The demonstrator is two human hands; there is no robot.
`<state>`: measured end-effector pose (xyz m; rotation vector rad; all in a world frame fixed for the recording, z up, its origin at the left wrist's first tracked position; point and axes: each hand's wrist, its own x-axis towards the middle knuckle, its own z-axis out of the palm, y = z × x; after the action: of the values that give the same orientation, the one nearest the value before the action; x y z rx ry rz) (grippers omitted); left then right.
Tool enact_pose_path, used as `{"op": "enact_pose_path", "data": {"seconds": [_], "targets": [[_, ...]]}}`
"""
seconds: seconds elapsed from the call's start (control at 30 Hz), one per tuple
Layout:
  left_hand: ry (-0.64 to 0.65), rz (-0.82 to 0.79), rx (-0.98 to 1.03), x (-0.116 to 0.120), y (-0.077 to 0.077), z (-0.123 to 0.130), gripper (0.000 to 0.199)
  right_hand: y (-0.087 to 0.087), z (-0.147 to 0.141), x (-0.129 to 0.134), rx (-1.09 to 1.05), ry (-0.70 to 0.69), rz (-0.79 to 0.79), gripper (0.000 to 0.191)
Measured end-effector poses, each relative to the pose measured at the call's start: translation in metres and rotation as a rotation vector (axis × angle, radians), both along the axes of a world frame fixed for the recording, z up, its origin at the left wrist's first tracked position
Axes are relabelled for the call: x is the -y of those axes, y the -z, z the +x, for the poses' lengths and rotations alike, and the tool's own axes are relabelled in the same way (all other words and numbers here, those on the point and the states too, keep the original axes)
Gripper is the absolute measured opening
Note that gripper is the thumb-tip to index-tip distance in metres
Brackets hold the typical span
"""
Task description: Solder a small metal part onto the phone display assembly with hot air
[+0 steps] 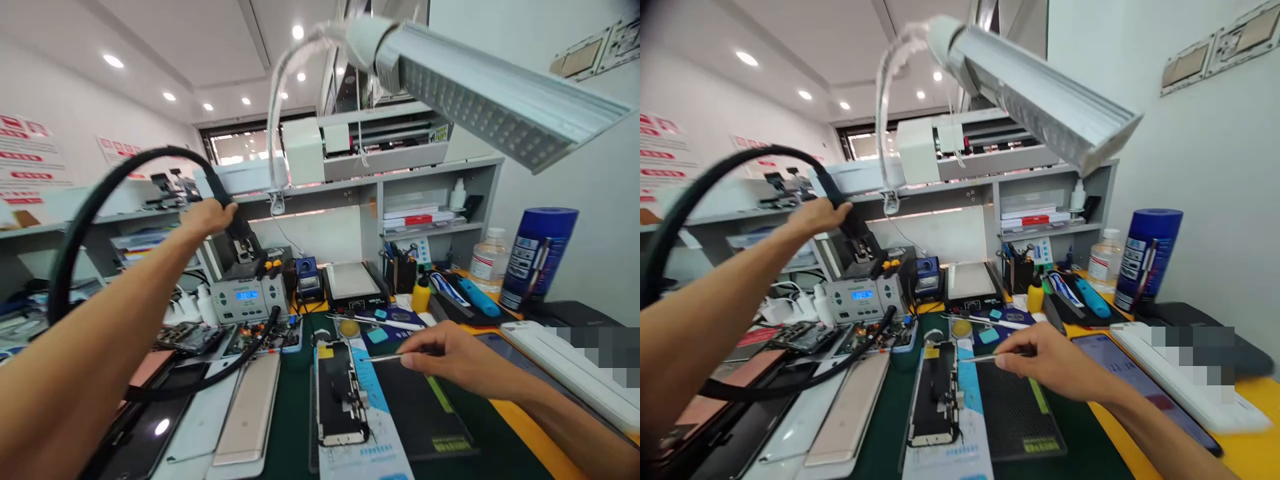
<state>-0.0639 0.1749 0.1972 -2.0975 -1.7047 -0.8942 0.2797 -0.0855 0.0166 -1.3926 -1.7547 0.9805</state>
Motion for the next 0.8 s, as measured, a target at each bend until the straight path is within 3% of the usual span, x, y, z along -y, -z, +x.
{"op": "enact_pose_path", "data": {"seconds": [0.1, 0.17, 0.27, 0.4, 0.47, 0.57, 0.8], "targets": [[-0.013, 0.090, 0.043, 0.030, 0.014, 0.007, 0.046, 0.004, 0.005, -0.004, -0.096, 0.019, -0.108, 0.020], [0.040, 0.176, 0.074, 0.060, 0.035, 0.013, 0.047, 0.008, 0.009, -0.006, -0.176, 0.040, -0.192, 0.021], [0.199, 0.196, 0.120, 0.114, 0.084, 0.018, 0.033, 0.016, 0.013, -0.009, -0.316, 0.038, -0.346, 0.023], [0.414, 0.022, 0.178, 0.162, 0.156, 0.015, 0.027, 0.025, 0.013, -0.015, -0.487, 0.026, -0.533, 0.026], [0.495, -0.070, 0.265, 0.168, 0.182, 0.014, 0.026, 0.029, 0.013, -0.019, -0.564, 0.032, -0.612, 0.024], [0.536, -0.133, 0.328, 0.164, 0.208, 0.012, 0.026, 0.033, 0.013, -0.023, -0.675, 0.043, -0.722, 0.021], [0.522, 0.049, 0.249, 0.160, 0.232, 0.013, 0.021, 0.039, 0.015, -0.027, -0.878, 0.035, -0.921, 0.016]]}}
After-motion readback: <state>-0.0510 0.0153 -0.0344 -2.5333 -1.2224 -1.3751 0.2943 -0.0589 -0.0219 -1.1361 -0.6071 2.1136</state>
